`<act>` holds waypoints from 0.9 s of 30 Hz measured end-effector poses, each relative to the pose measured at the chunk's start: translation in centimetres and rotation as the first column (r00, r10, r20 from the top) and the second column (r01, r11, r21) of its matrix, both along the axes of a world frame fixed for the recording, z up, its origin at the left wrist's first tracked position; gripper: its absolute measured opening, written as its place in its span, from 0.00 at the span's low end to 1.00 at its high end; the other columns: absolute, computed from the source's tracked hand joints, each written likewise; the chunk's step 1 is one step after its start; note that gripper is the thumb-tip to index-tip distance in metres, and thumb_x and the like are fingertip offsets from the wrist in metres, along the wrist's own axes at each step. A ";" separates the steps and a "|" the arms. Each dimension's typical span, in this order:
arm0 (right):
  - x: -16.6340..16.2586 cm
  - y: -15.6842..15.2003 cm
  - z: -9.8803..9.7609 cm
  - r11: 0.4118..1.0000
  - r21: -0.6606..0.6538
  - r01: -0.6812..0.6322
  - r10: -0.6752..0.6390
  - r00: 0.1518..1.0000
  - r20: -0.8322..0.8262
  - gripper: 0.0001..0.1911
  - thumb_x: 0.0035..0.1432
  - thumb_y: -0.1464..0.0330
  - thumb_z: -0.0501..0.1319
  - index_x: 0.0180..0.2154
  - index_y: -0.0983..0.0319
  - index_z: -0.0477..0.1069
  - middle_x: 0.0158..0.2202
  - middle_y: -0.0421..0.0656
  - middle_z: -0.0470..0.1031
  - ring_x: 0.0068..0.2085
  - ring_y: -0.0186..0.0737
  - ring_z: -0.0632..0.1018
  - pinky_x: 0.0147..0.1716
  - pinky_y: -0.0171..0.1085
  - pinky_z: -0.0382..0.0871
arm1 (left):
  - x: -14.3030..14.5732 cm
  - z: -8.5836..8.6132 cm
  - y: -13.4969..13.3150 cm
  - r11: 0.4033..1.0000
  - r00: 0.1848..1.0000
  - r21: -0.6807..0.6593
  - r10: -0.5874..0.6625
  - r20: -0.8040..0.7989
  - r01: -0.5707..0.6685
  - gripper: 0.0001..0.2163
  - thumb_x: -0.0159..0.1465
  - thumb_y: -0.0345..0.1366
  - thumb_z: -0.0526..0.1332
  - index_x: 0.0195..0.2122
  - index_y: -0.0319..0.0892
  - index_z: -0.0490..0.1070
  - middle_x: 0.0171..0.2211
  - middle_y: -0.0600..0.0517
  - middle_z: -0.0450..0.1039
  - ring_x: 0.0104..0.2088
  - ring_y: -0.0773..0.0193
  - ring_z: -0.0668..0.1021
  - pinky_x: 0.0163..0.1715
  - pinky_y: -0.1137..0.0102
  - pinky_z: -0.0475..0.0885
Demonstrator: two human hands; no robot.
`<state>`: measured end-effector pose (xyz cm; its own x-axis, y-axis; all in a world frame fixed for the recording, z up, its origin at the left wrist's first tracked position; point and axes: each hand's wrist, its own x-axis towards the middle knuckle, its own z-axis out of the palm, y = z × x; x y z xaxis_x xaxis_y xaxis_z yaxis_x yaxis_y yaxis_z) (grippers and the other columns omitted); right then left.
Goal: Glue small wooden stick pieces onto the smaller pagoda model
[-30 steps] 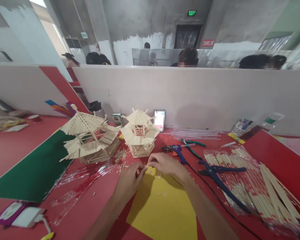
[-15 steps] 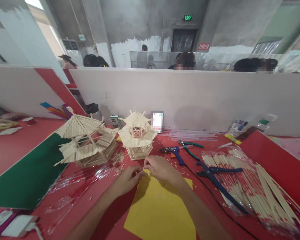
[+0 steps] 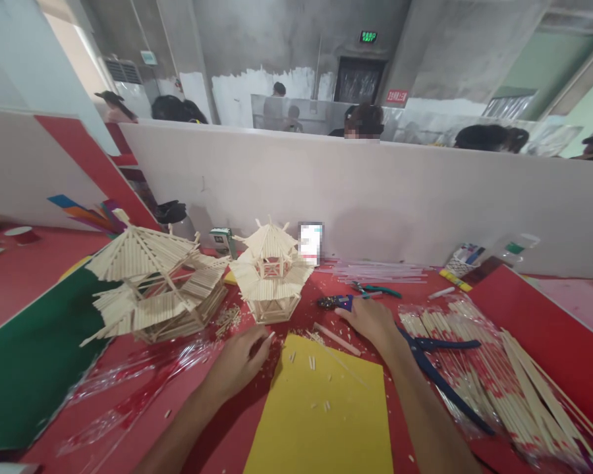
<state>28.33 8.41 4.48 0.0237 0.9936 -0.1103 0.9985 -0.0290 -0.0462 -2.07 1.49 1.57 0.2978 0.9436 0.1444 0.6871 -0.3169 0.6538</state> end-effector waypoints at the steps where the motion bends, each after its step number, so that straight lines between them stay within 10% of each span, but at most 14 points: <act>1: 0.7 0.3 -0.5 0.999 -0.020 0.026 -0.026 1.000 0.017 0.29 0.61 0.46 0.54 0.41 0.66 0.76 0.41 0.59 0.79 0.43 0.60 0.80 0.37 0.44 0.67 | -0.2 0.0 0.0 1.000 1.000 0.002 0.003 -0.019 -0.003 0.15 0.70 0.44 0.48 0.32 0.43 0.67 0.31 0.52 0.71 0.32 0.62 0.72 0.34 0.70 0.61; 12: 5.1 1.3 -1.1 0.966 -0.106 -0.235 0.175 0.900 -0.399 0.26 0.65 0.48 0.49 0.33 0.62 0.72 0.35 0.47 0.78 0.37 0.45 0.77 0.34 0.38 0.65 | -1.2 0.3 -0.4 0.999 0.990 0.048 -0.005 -0.138 0.011 0.15 0.71 0.39 0.46 0.29 0.44 0.65 0.27 0.53 0.72 0.28 0.63 0.71 0.30 0.71 0.59; 23: 3.0 -3.7 -0.3 0.945 -0.029 -0.324 0.041 0.209 -0.977 0.26 0.61 0.51 0.60 0.52 0.60 0.61 0.31 0.40 0.74 0.28 0.37 0.76 0.31 0.38 0.71 | -0.5 0.1 -0.2 0.999 0.996 -0.033 -0.003 0.090 0.006 0.16 0.68 0.47 0.54 0.44 0.50 0.79 0.46 0.52 0.80 0.45 0.58 0.80 0.46 0.68 0.70; 27: 0.6 -4.5 -0.4 0.916 -0.004 -0.402 0.085 0.205 -0.975 0.20 0.54 0.54 0.68 0.42 0.61 0.70 0.32 0.40 0.74 0.31 0.37 0.74 0.32 0.36 0.71 | -0.2 0.2 -0.3 0.998 0.990 -0.058 0.024 0.136 -0.016 0.15 0.67 0.47 0.55 0.40 0.49 0.80 0.42 0.52 0.81 0.42 0.58 0.80 0.43 0.68 0.72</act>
